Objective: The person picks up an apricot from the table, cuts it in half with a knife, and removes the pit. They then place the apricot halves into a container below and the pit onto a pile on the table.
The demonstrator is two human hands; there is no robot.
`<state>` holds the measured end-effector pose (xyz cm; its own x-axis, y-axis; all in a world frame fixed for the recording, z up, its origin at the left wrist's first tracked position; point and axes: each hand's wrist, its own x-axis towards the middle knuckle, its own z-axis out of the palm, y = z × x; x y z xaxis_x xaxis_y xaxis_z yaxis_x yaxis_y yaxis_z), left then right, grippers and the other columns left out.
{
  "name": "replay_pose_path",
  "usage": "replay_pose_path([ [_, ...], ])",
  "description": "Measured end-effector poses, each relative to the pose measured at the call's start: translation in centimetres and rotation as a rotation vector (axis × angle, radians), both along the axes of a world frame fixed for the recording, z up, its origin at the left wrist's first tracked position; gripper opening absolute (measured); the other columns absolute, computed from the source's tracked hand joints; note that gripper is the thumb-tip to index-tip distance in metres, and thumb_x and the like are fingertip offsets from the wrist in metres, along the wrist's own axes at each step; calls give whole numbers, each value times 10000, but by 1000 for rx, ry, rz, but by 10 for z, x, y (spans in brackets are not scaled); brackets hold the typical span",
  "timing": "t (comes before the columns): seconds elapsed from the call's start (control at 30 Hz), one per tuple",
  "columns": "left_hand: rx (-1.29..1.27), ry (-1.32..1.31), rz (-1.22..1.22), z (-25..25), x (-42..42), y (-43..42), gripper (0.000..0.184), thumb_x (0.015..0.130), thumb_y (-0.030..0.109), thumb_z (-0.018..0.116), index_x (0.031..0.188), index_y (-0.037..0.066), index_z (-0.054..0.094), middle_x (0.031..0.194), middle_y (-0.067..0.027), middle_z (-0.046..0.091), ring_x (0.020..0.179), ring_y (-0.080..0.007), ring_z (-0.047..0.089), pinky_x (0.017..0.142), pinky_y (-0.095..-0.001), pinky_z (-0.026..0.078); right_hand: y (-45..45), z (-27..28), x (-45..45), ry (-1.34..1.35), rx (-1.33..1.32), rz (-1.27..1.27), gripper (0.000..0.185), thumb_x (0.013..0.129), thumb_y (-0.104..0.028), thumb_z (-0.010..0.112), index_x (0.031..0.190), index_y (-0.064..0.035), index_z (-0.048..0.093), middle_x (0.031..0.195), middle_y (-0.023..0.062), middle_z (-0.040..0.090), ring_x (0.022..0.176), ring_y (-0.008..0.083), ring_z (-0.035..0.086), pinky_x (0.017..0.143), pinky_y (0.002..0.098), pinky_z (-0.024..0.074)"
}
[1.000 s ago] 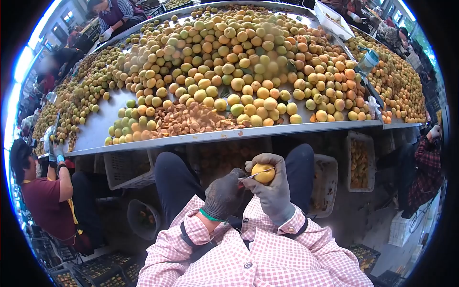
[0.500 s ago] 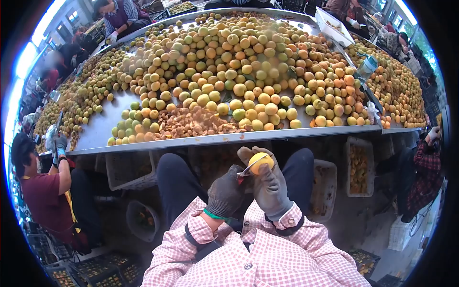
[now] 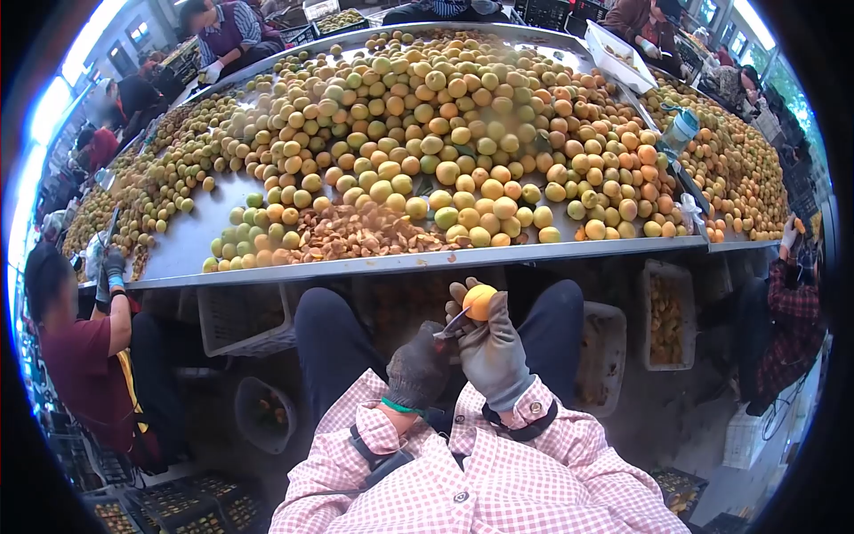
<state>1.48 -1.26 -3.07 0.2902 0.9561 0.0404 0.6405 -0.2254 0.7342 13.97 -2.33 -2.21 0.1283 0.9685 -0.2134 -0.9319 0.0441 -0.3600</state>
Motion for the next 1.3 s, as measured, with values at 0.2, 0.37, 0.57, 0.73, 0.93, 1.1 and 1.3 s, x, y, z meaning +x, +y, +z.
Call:
replay_pose_path([
  [0.2,-140,-407,-42,-20,-19,13,155,853,122,652,975,58,581,842,-52,631,784,-159,617,713,-302,490,-4,-13,35,-248,21,91,455,934,-288,554,1311,-60,438,1231,114,546,984,186,561,890,322,465],
  [0.37,-155,-469,-213,14,-24,23,279,845,142,651,1103,80,567,961,-75,619,870,-202,631,786,-311,498,-14,-1,38,-51,-60,270,392,965,-284,472,1273,-41,474,1194,119,559,853,174,573,708,295,478],
  [0.57,-321,-515,-309,29,-20,20,438,803,205,729,1171,86,523,1045,-86,617,944,-205,634,816,-306,490,-20,16,27,-202,-249,255,397,981,-368,392,1090,-28,566,935,68,579,663,128,540,535,252,432],
  [0.73,-226,-508,-438,29,-14,21,642,739,297,791,1246,93,454,1143,-116,609,998,-257,631,843,-330,488,-23,2,23,-213,-271,245,318,949,-356,490,950,-43,550,942,82,576,701,147,566,580,239,457],
  [0.93,-139,-317,-433,36,-15,20,804,666,416,817,1304,119,428,1101,-142,632,961,-319,643,811,-355,507,-30,9,13,-1542,200,26,156,808,-44,558,942,-71,635,930,106,578,917,257,567,835,306,455],
  [1.1,-16,-251,-455,41,-12,17,756,643,424,824,1259,121,509,1015,-141,664,899,-334,654,763,-370,522,-32,-9,21,-1744,252,70,203,806,-16,555,1001,-59,590,1000,157,565,934,308,559,845,348,450],
  [1.3,-9,-355,-461,39,-12,14,688,615,329,868,1173,55,573,1102,-131,644,976,-255,649,835,-347,510,-36,15,7,-1448,179,55,250,830,-169,582,1035,-29,550,1018,188,539,946,351,541,835,376,437],
])
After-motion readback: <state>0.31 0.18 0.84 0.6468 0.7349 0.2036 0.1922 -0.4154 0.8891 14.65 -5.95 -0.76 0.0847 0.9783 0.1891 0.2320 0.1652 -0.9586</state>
